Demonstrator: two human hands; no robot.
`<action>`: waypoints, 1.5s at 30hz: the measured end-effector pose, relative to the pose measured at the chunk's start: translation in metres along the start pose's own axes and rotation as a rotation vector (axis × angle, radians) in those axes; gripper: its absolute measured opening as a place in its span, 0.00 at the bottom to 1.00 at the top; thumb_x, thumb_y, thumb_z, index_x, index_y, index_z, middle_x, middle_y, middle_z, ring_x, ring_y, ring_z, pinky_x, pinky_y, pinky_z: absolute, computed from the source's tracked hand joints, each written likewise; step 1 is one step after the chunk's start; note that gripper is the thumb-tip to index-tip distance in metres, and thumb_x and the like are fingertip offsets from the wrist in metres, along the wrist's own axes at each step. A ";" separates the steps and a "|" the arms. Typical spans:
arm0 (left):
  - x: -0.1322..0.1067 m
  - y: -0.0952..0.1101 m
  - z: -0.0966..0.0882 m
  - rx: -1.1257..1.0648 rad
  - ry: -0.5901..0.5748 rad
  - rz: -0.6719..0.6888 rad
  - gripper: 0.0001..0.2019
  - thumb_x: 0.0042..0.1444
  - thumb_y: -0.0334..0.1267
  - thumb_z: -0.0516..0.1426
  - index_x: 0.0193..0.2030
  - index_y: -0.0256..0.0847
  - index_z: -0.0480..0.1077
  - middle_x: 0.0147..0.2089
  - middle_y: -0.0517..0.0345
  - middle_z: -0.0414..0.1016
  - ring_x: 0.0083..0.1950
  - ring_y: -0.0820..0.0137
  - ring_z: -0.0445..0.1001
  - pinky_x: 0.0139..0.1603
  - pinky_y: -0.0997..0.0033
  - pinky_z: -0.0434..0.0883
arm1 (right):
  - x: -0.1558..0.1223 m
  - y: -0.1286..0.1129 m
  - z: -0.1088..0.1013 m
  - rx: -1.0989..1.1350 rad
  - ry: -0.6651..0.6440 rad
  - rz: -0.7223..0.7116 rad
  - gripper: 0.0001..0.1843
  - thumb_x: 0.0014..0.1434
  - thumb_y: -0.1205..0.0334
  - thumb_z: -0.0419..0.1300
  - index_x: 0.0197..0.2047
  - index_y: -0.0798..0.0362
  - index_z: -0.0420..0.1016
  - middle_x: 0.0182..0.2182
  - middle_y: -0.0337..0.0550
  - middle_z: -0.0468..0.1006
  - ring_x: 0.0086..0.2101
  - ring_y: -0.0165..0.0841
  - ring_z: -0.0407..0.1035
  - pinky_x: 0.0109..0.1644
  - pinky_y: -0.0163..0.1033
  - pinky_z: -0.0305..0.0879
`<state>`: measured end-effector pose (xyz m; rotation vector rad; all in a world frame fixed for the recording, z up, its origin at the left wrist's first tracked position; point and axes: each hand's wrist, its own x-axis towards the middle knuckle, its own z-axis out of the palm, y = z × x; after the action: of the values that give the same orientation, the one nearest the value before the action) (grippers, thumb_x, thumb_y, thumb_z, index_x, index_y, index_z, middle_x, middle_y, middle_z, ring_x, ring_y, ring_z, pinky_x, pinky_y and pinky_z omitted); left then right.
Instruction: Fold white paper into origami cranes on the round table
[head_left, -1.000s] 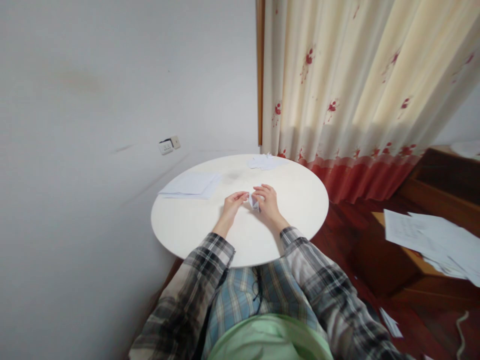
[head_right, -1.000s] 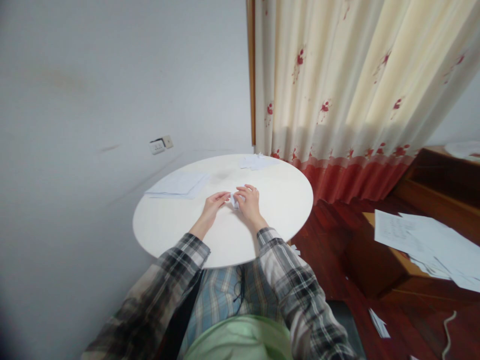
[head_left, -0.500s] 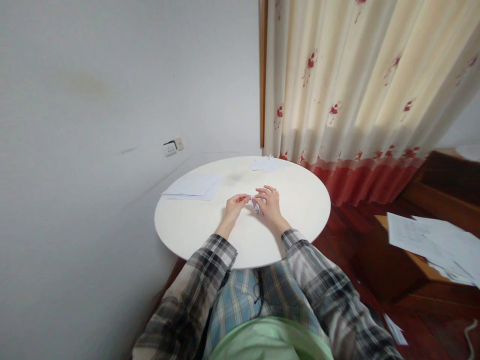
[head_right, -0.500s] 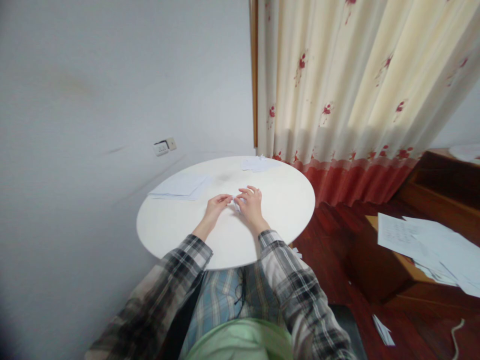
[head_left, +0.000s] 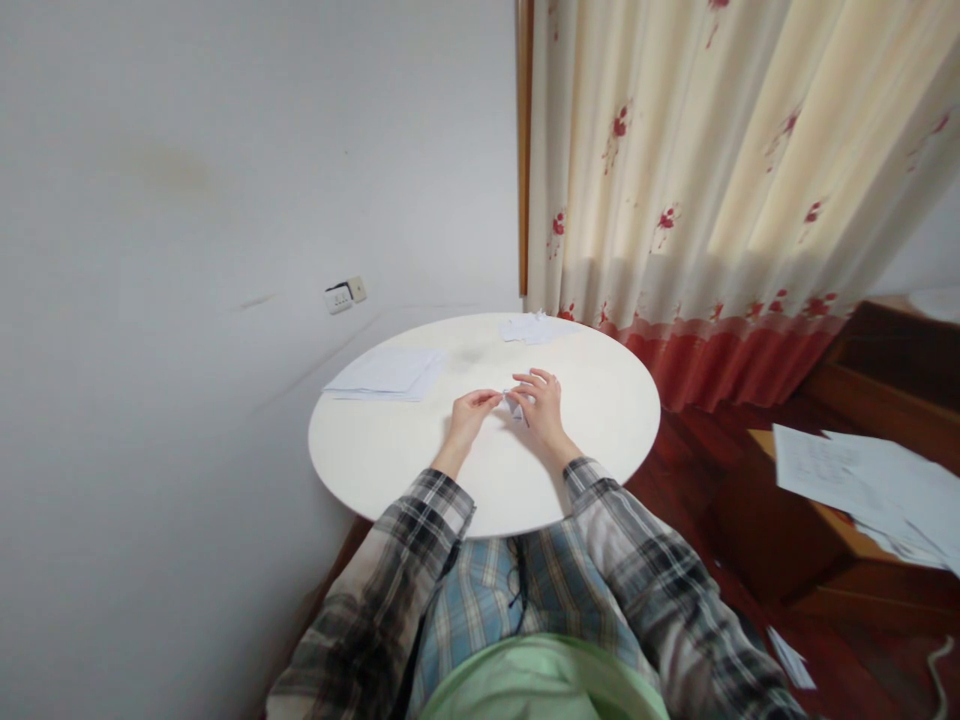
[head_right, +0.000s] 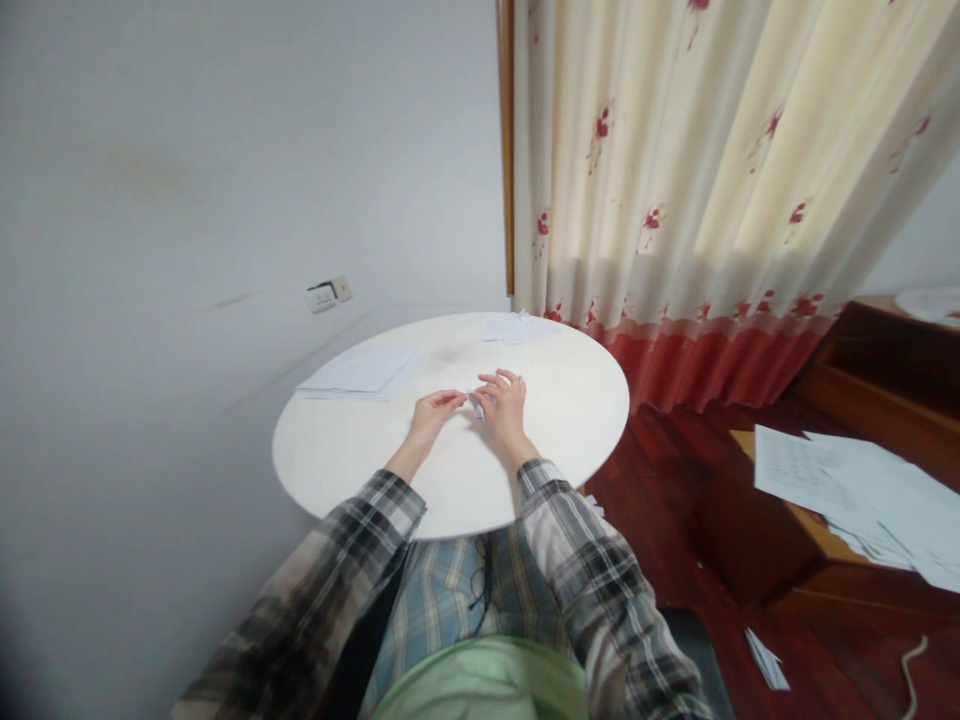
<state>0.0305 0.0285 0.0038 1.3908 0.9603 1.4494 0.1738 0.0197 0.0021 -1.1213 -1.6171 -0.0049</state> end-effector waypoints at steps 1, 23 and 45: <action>0.000 -0.001 0.000 -0.001 -0.001 -0.001 0.10 0.37 0.39 0.63 0.28 0.37 0.73 0.30 0.56 0.75 0.34 0.69 0.70 0.42 0.66 0.65 | 0.000 0.001 0.000 0.003 0.007 0.004 0.05 0.52 0.60 0.60 0.27 0.48 0.76 0.40 0.40 0.76 0.50 0.40 0.58 0.55 0.53 0.47; -0.004 0.005 0.002 -0.041 0.021 -0.032 0.10 0.38 0.38 0.62 0.29 0.35 0.73 0.29 0.55 0.75 0.33 0.71 0.70 0.40 0.69 0.65 | -0.001 0.006 0.003 -0.017 -0.009 -0.065 0.05 0.52 0.59 0.60 0.28 0.47 0.76 0.40 0.39 0.76 0.48 0.41 0.59 0.53 0.53 0.50; 0.001 0.000 -0.001 0.008 -0.008 -0.026 0.09 0.39 0.40 0.62 0.26 0.36 0.73 0.27 0.56 0.73 0.31 0.71 0.68 0.37 0.71 0.64 | -0.001 0.004 0.003 0.016 0.019 -0.033 0.05 0.51 0.60 0.61 0.26 0.48 0.76 0.39 0.39 0.77 0.48 0.40 0.60 0.52 0.51 0.51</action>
<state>0.0300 0.0295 0.0037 1.3843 0.9761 1.4210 0.1738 0.0228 -0.0014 -1.0796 -1.6162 -0.0241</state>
